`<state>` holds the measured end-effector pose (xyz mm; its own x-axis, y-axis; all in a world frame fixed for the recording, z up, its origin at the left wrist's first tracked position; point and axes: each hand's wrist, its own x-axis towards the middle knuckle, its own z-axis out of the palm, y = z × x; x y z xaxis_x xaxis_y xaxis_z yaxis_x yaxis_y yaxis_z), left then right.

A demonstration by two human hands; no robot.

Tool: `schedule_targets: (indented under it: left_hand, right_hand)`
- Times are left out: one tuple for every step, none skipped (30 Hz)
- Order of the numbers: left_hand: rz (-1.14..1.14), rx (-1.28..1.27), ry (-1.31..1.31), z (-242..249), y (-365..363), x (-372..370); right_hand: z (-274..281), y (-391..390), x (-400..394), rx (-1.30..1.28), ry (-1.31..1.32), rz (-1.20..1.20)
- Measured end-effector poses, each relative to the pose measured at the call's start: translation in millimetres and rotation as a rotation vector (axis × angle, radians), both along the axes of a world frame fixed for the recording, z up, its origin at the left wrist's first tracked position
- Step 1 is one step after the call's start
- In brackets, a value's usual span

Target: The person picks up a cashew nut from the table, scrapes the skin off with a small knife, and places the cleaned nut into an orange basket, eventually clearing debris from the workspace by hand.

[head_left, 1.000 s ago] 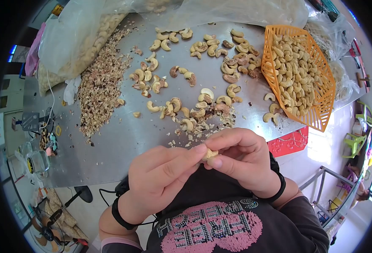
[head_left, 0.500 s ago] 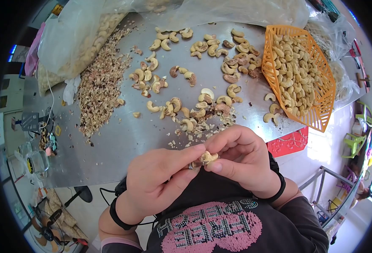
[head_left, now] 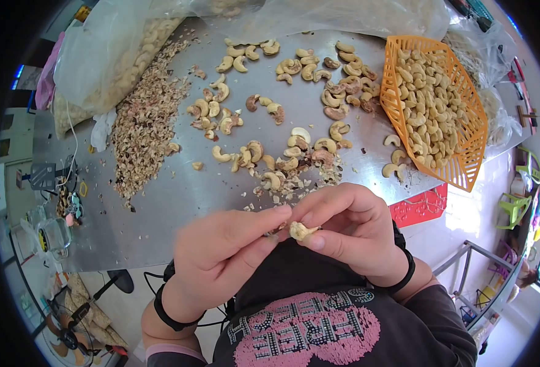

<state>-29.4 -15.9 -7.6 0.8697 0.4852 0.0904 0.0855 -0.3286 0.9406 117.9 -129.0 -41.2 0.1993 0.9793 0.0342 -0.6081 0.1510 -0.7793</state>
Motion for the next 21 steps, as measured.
schedule_targets:
  left_hand:
    - [-0.017, 0.016, -0.009, 0.8, 0.2, 1.0]
    - [-0.034, 0.033, -0.018, 1.4, 0.3, 1.6]
    - [-0.034, 0.033, -0.018, 1.9, 0.3, 1.6]
    - [-0.050, 0.032, 0.012, 2.2, 0.1, 1.7]
    - [-0.066, 0.031, 0.042, 2.2, -0.2, 1.7]
    - [-0.066, 0.030, 0.042, 1.2, -0.8, 2.5]
    - [-0.070, 0.056, 0.006, -0.5, -2.0, 3.9]
    - [-0.073, 0.083, -0.030, -1.2, -2.6, 4.8]
    - [-0.073, 0.084, -0.030, -0.7, -2.8, 5.1]
    - [-0.069, 0.123, -0.009, -0.1, -3.0, 5.4]
    - [-0.065, 0.162, 0.013, 0.3, -3.3, 5.6]
    - [-0.066, 0.162, 0.012, -1.7, -3.2, 5.9]
    - [-0.050, 0.244, -0.011, -5.3, -3.2, 6.1]
    - [-0.034, 0.325, -0.034, -7.3, -3.3, 6.1]
    - [-0.032, 0.325, -0.034, -5.1, -3.6, 6.3]
    - [-0.034, 0.204, 0.013, -0.9, -4.1, 6.5]
    - [-0.036, 0.084, 0.060, 1.5, -4.7, 6.4]
    - [-0.037, 0.085, 0.059, 1.5, -5.4, 5.6]
    - [-0.013, -0.018, 0.075, 1.2, -6.0, 4.6]
    - [0.012, -0.120, 0.092, 1.0, -6.4, 4.1]
    - [0.011, -0.120, 0.092, 1.1, -6.3, 4.1]
  right_hand:
    - [-0.1, 0.3, 0.1, 0.001, 0.021, 0.004]
    - [-0.4, 0.6, 0.1, 0.002, 0.043, 0.007]
    - [-1.0, 0.5, -0.1, 0.002, 0.043, 0.007]
    - [-2.0, 0.2, -0.4, -0.001, 0.020, -0.013]
    - [-2.4, -0.3, -0.8, -0.004, -0.003, -0.034]
    - [-1.8, -0.6, -0.7, -0.005, -0.003, -0.034]
    - [-0.9, -0.8, -0.4, -0.020, 0.014, -0.030]
    - [-0.2, -0.9, -0.1, -0.035, 0.031, -0.027]
    - [-0.2, -0.9, 0.2, -0.034, 0.031, -0.027]
    - [-0.3, -1.1, 0.6, -0.044, 0.033, -0.034]
    - [-0.4, -1.4, 0.8, -0.055, 0.035, -0.040]
    - [-0.9, -1.7, 0.8, -0.056, 0.035, -0.041]
    - [-1.6, -2.0, 0.6, -0.051, 0.009, -0.047]
    - [-2.0, -2.3, 0.4, -0.047, -0.017, -0.053]
    - [-2.0, -2.2, -0.1, -0.047, -0.017, -0.051]
    - [-1.9, -2.1, -0.9, -0.047, -0.027, -0.057]
    - [-1.7, -2.0, -1.3, -0.047, -0.037, -0.064]
    - [-1.3, -1.8, -0.9, -0.046, -0.037, -0.064]
    - [-0.6, -1.5, 0.0, -0.070, 0.008, -0.045]
    - [-0.1, -1.3, 0.4, -0.095, 0.053, -0.026]
    - [0.1, -0.7, 0.3, -0.095, 0.054, -0.026]
